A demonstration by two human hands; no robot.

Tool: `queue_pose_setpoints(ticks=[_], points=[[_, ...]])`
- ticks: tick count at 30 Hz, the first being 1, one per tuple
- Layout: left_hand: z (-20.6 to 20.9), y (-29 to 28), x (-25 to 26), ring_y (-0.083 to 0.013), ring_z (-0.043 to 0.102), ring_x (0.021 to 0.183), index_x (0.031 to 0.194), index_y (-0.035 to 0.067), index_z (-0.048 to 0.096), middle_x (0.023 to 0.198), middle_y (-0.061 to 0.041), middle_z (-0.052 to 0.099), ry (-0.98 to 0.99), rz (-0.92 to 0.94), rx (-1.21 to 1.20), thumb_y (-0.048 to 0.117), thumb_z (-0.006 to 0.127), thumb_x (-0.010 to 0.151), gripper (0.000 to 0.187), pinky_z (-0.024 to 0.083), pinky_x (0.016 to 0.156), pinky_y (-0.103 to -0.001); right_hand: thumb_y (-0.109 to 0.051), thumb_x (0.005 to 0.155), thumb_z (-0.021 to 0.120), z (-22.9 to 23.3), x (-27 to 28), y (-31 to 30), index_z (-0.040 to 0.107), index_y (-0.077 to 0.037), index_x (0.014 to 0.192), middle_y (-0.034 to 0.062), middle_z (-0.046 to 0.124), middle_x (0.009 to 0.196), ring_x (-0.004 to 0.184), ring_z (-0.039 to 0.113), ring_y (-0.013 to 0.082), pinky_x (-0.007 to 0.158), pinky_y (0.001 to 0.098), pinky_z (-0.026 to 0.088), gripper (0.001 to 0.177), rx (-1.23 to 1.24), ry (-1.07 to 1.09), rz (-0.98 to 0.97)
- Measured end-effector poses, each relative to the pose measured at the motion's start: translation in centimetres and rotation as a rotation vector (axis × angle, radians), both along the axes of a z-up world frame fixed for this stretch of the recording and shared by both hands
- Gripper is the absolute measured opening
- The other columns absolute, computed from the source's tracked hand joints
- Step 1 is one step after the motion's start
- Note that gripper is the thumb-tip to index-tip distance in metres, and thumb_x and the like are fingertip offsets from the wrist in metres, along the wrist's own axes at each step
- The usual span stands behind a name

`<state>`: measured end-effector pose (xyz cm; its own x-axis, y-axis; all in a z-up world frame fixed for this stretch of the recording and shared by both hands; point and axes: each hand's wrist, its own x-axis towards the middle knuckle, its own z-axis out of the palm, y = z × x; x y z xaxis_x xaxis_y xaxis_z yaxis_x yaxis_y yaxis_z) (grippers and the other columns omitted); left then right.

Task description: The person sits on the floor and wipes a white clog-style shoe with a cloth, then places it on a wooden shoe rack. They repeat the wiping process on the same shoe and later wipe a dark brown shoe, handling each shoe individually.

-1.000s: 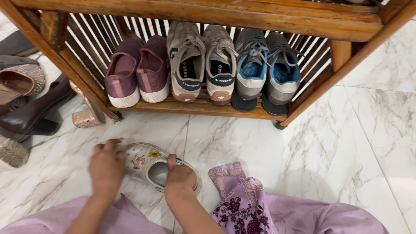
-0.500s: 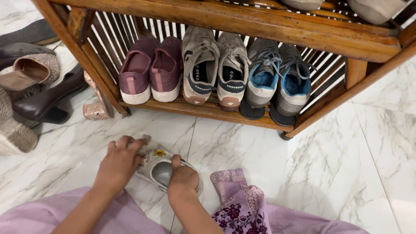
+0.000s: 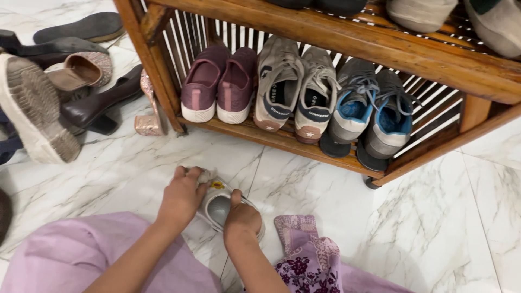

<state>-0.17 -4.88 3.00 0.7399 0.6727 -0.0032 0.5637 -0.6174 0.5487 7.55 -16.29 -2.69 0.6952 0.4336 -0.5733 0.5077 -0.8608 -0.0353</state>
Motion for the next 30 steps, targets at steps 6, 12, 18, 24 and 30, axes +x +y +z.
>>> queue_pose_setpoints(ticks=[6,12,18,24,30], points=[[0.8,0.4,-2.7,-0.0425,0.068,0.094,0.124,0.018,0.059,0.121,-0.018,0.058,-0.026,-0.117,-0.059,0.021,0.065,0.087,0.038,0.056,0.084,-0.050,-0.013,0.097,0.061,-1.9,0.9,-0.4,0.021,-0.011,0.151,0.0143,0.072,0.119,0.108,0.072,0.0308,0.082,0.0379,0.061,0.067,0.010,-0.042,0.022],[-1.2,3.5,-2.3,-0.0449,0.066,0.094,0.125,0.013,0.058,0.118,-0.023,0.056,-0.002,0.191,0.029,0.017,0.064,0.093,0.032,0.054,0.083,-0.052,-0.008,0.096,0.060,-1.5,0.5,-0.9,0.018,-0.013,0.151,0.0157,0.071,0.117,0.107,0.071,0.0316,0.085,0.0394,0.059,0.069,0.065,-0.009,-0.020],[-1.5,-1.9,-1.2,-0.0437,0.067,0.095,0.123,0.011,0.059,0.114,-0.021,0.061,-0.110,0.114,0.001,0.016,0.067,0.086,0.039,0.055,0.084,-0.052,-0.011,0.094,0.065,-0.3,0.1,-0.7,0.021,-0.011,0.150,0.0144,0.073,0.116,0.108,0.071,0.0304,0.087,0.0369,0.060,0.071,0.010,0.006,-0.009],[1.5,-2.5,-4.8,-0.0452,0.066,0.091,0.120,0.012,0.061,0.116,-0.016,0.062,-0.077,-0.029,-0.015,0.017,0.068,0.084,0.038,0.055,0.078,-0.053,-0.011,0.099,0.058,-0.7,-0.3,-1.0,0.020,-0.012,0.153,0.0140,0.074,0.117,0.106,0.073,0.0294,0.083,0.0372,0.062,0.065,0.001,-0.031,0.025],[-0.3,1.9,-4.5,-0.0429,0.068,0.088,0.120,0.010,0.062,0.114,-0.018,0.061,-0.074,0.147,0.124,0.017,0.066,0.087,0.034,0.055,0.078,-0.052,-0.010,0.097,0.060,-3.0,0.6,-1.2,0.023,-0.011,0.149,0.0132,0.072,0.118,0.106,0.072,0.0288,0.083,0.0367,0.060,0.064,-0.012,-0.071,0.068]])
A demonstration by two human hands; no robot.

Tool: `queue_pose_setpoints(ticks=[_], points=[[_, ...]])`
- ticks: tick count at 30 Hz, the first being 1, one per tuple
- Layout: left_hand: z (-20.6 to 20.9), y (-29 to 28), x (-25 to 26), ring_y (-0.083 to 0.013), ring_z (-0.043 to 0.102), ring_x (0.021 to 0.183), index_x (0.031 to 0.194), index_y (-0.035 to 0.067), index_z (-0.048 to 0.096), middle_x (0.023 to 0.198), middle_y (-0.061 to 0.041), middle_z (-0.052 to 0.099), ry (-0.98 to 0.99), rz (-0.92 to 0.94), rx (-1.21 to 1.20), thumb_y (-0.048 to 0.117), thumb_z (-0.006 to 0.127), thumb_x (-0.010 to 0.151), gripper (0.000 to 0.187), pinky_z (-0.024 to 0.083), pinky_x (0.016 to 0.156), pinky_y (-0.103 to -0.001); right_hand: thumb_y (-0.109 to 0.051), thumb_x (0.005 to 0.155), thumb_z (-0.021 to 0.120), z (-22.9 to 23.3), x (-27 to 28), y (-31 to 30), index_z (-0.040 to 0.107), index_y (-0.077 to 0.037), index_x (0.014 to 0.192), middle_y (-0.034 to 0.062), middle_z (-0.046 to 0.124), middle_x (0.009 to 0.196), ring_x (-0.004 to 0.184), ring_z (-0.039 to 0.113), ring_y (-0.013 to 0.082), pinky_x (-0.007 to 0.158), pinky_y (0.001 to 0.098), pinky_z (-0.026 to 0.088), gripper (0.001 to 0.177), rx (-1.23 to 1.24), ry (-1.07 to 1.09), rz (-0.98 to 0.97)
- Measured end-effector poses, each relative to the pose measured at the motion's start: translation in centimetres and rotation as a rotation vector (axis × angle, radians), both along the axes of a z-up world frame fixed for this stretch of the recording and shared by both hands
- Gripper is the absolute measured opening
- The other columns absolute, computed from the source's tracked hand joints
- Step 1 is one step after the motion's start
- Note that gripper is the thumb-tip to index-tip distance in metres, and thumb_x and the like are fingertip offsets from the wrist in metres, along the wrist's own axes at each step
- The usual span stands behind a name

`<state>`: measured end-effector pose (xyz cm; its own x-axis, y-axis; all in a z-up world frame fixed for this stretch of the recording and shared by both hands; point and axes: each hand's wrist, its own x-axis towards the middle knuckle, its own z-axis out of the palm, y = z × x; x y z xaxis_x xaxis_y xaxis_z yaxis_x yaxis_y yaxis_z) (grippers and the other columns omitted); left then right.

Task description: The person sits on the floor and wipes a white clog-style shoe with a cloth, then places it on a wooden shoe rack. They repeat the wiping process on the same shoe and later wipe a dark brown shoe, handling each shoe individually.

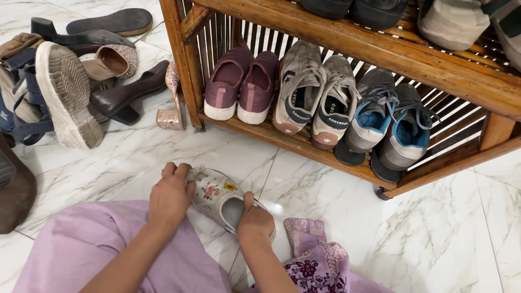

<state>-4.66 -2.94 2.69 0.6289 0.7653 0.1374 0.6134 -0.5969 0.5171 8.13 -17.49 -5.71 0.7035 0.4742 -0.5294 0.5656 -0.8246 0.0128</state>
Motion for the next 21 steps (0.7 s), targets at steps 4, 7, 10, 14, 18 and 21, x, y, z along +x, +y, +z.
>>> queue_pose_setpoints(ticks=[4,7,10,14,18,21], points=[[-3.5,-0.5,1.1,-0.0435,0.066,0.093,0.120,0.007,0.063,0.112,-0.019,0.062,-0.124,0.078,0.002,0.018,0.068,0.087,0.034,0.054,0.079,-0.053,-0.010,0.099,0.056,0.3,-0.3,0.1,0.023,-0.011,0.149,0.0129,0.073,0.117,0.104,0.073,0.0288,0.082,0.0368,0.061,0.060,0.011,-0.008,0.007],[-4.4,-2.5,1.4,-0.0432,0.066,0.096,0.118,0.007,0.064,0.112,-0.017,0.064,-0.217,-0.020,-0.108,0.022,0.073,0.082,0.040,0.054,0.083,-0.051,-0.010,0.100,0.056,0.6,-0.4,0.1,0.025,-0.012,0.148,0.0125,0.073,0.117,0.104,0.073,0.0289,0.081,0.0362,0.061,0.057,-0.004,0.019,-0.012],[-0.7,-5.2,0.8,-0.0420,0.066,0.098,0.118,0.010,0.066,0.116,-0.013,0.065,-0.165,0.015,-0.212,0.020,0.070,0.084,0.036,0.054,0.084,-0.050,-0.012,0.100,0.056,1.1,-0.8,-0.1,0.015,-0.009,0.155,0.0124,0.073,0.117,0.104,0.074,0.0280,0.081,0.0353,0.061,0.069,-0.034,0.001,0.014],[-0.6,-4.0,-0.3,-0.0417,0.065,0.101,0.116,0.010,0.063,0.114,-0.015,0.063,-0.172,-0.152,-0.174,0.019,0.071,0.080,0.038,0.053,0.084,-0.051,-0.011,0.098,0.059,0.6,-0.7,-0.2,0.015,-0.010,0.157,0.0127,0.074,0.115,0.102,0.075,0.0282,0.078,0.0351,0.062,0.073,-0.052,-0.005,0.045],[-0.9,-0.5,0.2,-0.0408,0.065,0.098,0.122,0.014,0.062,0.112,-0.015,0.061,-0.049,0.047,-0.179,0.017,0.067,0.086,0.036,0.053,0.082,-0.052,-0.009,0.097,0.060,1.3,-1.1,-0.6,0.017,-0.010,0.158,0.0155,0.073,0.117,0.103,0.074,0.0299,0.078,0.0360,0.061,0.074,-0.038,-0.002,0.043],[-1.4,-0.4,1.1,-0.0419,0.064,0.097,0.119,0.013,0.063,0.110,-0.017,0.060,-0.128,-0.052,-0.147,0.019,0.068,0.086,0.034,0.053,0.082,-0.052,-0.009,0.095,0.063,2.0,-1.8,-0.7,0.012,-0.008,0.160,0.0154,0.073,0.116,0.103,0.073,0.0302,0.077,0.0364,0.061,0.083,-0.022,0.013,0.020]])
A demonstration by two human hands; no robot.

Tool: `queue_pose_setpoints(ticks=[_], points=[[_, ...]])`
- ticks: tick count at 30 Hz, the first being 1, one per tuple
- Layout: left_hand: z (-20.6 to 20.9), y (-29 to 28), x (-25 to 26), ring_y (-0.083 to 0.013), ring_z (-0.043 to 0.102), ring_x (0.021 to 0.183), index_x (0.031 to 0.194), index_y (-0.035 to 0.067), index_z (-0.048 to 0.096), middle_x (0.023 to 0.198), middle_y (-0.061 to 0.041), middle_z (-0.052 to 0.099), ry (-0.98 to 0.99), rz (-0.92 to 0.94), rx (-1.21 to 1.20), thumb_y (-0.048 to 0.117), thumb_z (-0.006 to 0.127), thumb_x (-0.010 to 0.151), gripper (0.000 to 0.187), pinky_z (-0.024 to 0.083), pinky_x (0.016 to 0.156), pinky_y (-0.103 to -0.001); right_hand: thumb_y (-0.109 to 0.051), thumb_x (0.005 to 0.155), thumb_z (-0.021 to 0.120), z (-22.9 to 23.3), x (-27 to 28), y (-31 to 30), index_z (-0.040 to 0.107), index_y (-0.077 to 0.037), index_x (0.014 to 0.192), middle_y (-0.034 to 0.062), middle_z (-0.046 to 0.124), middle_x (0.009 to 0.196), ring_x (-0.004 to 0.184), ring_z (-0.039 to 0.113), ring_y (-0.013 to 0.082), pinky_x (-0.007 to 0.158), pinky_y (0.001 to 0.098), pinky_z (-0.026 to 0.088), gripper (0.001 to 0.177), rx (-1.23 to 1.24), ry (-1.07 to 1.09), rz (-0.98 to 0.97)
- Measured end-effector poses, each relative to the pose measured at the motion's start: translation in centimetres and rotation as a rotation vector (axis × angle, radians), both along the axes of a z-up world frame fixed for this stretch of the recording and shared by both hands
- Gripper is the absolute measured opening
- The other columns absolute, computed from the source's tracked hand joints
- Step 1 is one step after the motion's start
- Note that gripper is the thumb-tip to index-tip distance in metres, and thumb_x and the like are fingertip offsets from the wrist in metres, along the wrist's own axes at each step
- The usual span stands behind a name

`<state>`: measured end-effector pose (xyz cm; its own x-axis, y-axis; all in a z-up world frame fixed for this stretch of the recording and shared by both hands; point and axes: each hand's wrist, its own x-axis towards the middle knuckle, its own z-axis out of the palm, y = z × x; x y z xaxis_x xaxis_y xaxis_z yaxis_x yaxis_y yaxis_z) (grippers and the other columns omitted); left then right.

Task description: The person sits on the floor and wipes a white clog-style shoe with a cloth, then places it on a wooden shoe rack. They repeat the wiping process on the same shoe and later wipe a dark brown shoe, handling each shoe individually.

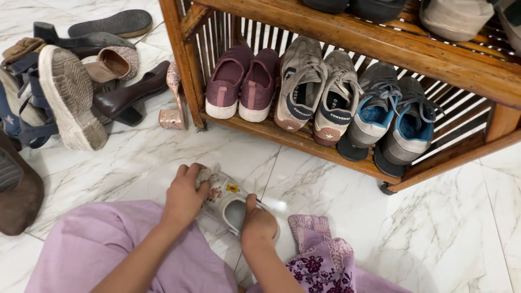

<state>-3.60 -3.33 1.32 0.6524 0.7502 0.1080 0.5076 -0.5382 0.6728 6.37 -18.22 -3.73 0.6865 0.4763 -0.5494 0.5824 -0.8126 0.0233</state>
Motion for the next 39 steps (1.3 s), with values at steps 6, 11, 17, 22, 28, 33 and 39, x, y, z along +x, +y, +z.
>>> queue_pose_setpoints(ticks=[6,11,17,22,28,33,39], points=[[2.7,-2.3,0.8,-0.0412,0.065,0.093,0.120,0.013,0.064,0.112,-0.016,0.060,-0.091,-0.048,0.000,0.014,0.066,0.083,0.037,0.054,0.081,-0.051,-0.010,0.095,0.062,3.6,-3.6,0.3,0.005,-0.009,0.162,0.0152,0.071,0.118,0.104,0.073,0.0299,0.074,0.0382,0.063,0.088,-0.016,0.015,-0.047],[3.5,-1.4,1.2,-0.0405,0.065,0.095,0.117,0.013,0.064,0.112,-0.016,0.060,0.067,-0.109,0.118,0.016,0.068,0.083,0.034,0.054,0.082,-0.051,-0.010,0.095,0.062,8.5,-6.8,0.8,0.005,-0.008,0.162,0.0150,0.072,0.117,0.102,0.073,0.0299,0.073,0.0386,0.063,0.088,-0.014,0.051,-0.070],[0.6,-1.3,1.4,-0.0372,0.064,0.107,0.105,0.012,0.068,0.115,-0.013,0.063,0.423,-0.380,0.157,0.018,0.070,0.082,0.024,0.054,0.091,-0.048,-0.010,0.095,0.062,12.0,-9.3,0.9,0.005,-0.007,0.163,0.0148,0.073,0.115,0.100,0.074,0.0299,0.071,0.0391,0.064,0.088,-0.003,0.093,-0.092],[1.0,-1.9,1.6,-0.0355,0.062,0.109,0.103,0.012,0.071,0.114,-0.009,0.065,0.416,-0.684,0.125,0.018,0.068,0.081,0.023,0.052,0.094,-0.045,-0.010,0.095,0.062,10.3,-9.8,0.9,0.006,-0.006,0.163,0.0146,0.074,0.114,0.099,0.075,0.0299,0.069,0.0395,0.064,0.088,0.003,0.130,-0.099],[2.7,0.6,0.2,-0.0353,0.067,0.105,0.112,0.013,0.071,0.110,-0.013,0.066,0.402,-0.649,0.153,0.022,0.067,0.080,0.033,0.054,0.094,-0.044,-0.010,0.096,0.062,0.3,-7.5,0.9,0.006,-0.005,0.163,0.0143,0.075,0.113,0.098,0.076,0.0298,0.068,0.0399,0.064,0.088,0.001,0.164,-0.106],[5.9,-2.5,-3.4,-0.0433,0.062,0.108,0.146,0.019,0.048,0.138,-0.019,0.043,0.694,-0.416,0.064,0.043,0.090,0.067,0.092,0.053,0.094,-0.047,-0.013,0.087,0.072,-6.3,-3.7,1.2,0.009,-0.002,0.157,0.0226,0.072,0.107,0.093,0.070,0.0365,0.067,0.0431,0.052,0.095,0.384,0.240,-0.138],[4.7,-3.4,-0.8,-0.0415,0.069,0.097,0.121,0.013,0.058,0.119,-0.018,0.057,0.326,-0.323,0.265,0.019,0.076,0.076,0.048,0.059,0.084,-0.049,-0.008,0.095,0.056,0.0,3.9,-0.1,0.042,-0.021,0.145,0.0047,0.052,0.079,0.065,0.055,0.0200,0.059,0.0425,0.061,0.053,0.659,1.060,-0.595]])
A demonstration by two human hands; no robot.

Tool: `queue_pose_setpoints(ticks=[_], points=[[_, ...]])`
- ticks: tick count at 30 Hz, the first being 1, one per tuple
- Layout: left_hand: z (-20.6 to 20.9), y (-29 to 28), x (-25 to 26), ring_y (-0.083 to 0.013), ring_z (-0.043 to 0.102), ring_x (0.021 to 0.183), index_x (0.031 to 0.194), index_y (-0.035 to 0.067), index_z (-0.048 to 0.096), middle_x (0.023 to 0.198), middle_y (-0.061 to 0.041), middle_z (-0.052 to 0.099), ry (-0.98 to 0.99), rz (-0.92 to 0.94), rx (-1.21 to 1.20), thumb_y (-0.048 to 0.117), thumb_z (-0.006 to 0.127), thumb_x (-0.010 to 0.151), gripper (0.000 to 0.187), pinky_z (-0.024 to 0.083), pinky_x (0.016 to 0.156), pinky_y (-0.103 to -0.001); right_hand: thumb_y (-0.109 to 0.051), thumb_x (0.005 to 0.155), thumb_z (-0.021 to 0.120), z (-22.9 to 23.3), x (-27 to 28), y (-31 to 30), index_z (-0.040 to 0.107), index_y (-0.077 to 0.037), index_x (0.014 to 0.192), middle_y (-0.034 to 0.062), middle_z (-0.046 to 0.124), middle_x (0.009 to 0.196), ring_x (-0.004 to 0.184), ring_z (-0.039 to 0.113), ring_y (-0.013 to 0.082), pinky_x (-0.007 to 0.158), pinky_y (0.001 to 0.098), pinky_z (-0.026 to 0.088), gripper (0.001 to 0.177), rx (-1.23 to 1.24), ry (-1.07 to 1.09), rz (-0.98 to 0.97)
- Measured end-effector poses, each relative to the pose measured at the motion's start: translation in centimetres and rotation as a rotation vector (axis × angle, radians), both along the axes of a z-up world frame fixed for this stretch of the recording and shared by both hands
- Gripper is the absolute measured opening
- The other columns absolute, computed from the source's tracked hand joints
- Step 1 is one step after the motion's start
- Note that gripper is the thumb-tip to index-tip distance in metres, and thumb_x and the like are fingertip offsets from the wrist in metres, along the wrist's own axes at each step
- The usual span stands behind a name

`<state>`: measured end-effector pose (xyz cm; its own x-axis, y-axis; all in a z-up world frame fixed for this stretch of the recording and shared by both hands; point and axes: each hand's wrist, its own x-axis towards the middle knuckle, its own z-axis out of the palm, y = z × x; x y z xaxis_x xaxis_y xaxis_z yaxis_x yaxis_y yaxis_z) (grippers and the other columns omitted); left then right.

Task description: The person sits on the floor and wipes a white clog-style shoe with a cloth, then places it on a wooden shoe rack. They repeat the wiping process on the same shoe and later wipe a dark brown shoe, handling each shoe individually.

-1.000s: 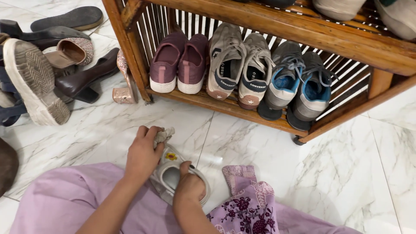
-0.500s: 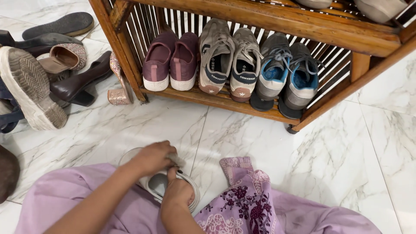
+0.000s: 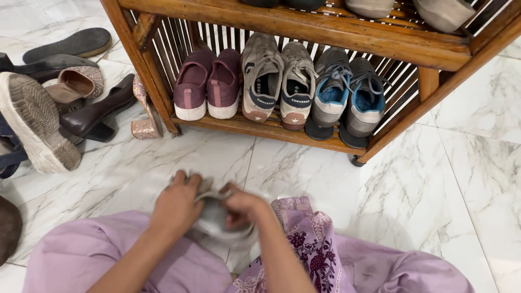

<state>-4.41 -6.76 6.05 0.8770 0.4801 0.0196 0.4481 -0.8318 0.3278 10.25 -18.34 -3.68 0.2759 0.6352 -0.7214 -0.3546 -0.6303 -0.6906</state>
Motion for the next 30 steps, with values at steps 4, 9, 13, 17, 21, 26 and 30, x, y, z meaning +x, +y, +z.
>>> queue_pose_setpoints(ticks=[4,9,13,17,21,26,30], points=[[2.5,-1.1,5.3,-0.0436,0.068,0.095,0.118,0.010,0.056,0.120,-0.019,0.055,-0.104,0.025,-0.049,0.020,0.075,0.080,0.043,0.058,0.081,-0.051,-0.010,0.099,0.054,6.8,4.7,-1.3,0.045,-0.019,0.144,0.0071,0.054,0.085,0.076,0.064,0.0205,0.066,0.0441,0.064,0.047,0.161,-0.003,-0.030],[1.3,-1.4,9.4,-0.0474,0.065,0.096,0.126,0.007,0.050,0.129,-0.025,0.047,-0.186,0.102,-0.103,0.015,0.078,0.077,0.057,0.055,0.083,-0.052,-0.008,0.096,0.048,9.4,2.8,-1.8,0.030,-0.040,0.149,0.0085,0.067,0.115,0.106,0.065,0.0225,0.077,0.0654,0.060,0.065,0.012,-0.071,-0.068],[-2.0,-3.1,5.5,-0.0476,0.061,0.105,0.133,0.010,0.049,0.127,-0.024,0.048,-0.276,0.008,-0.133,0.010,0.077,0.075,0.064,0.054,0.086,-0.052,-0.010,0.097,0.048,6.6,0.6,-1.5,0.029,-0.039,0.152,0.0087,0.064,0.126,0.115,0.061,0.0263,0.081,0.0727,0.056,0.065,-0.097,-0.052,-0.042],[-4.7,-2.6,1.8,-0.0463,0.061,0.106,0.133,0.010,0.049,0.126,-0.022,0.048,-0.296,0.053,-0.230,0.012,0.077,0.072,0.067,0.054,0.084,-0.051,-0.007,0.093,0.052,3.3,-1.2,-0.2,0.045,-0.018,0.145,0.0129,0.064,0.130,0.118,0.064,0.0301,0.083,0.0653,0.057,0.053,-0.228,-0.259,0.247],[-6.7,2.3,0.6,-0.0448,0.062,0.103,0.133,0.011,0.051,0.119,-0.020,0.052,-0.184,-0.019,-0.309,0.017,0.078,0.069,0.070,0.054,0.085,-0.050,-0.005,0.087,0.060,-5.2,-1.8,2.1,0.064,0.001,0.130,0.0248,0.070,0.127,0.116,0.070,0.0356,0.093,0.0432,0.056,0.043,-0.260,-0.778,0.494],[-3.2,5.1,3.4,-0.0462,0.062,0.101,0.127,0.008,0.056,0.116,-0.022,0.055,-0.296,0.033,-0.228,0.018,0.074,0.077,0.055,0.052,0.088,-0.051,-0.004,0.086,0.065,-5.3,-4.8,3.0,0.062,0.000,0.132,0.0236,0.061,0.134,0.124,0.060,0.0381,0.102,0.0457,0.049,0.046,-0.268,-1.074,0.367],[-4.1,2.7,5.8,-0.0482,0.060,0.101,0.126,0.004,0.057,0.122,-0.027,0.053,-0.385,0.070,-0.125,0.011,0.069,0.082,0.046,0.051,0.087,-0.052,-0.010,0.095,0.057,-5.7,-5.1,3.7,0.063,-0.004,0.134,0.0189,0.064,0.138,0.127,0.062,0.0347,0.104,0.0442,0.052,0.039,-0.389,-0.923,0.284]])
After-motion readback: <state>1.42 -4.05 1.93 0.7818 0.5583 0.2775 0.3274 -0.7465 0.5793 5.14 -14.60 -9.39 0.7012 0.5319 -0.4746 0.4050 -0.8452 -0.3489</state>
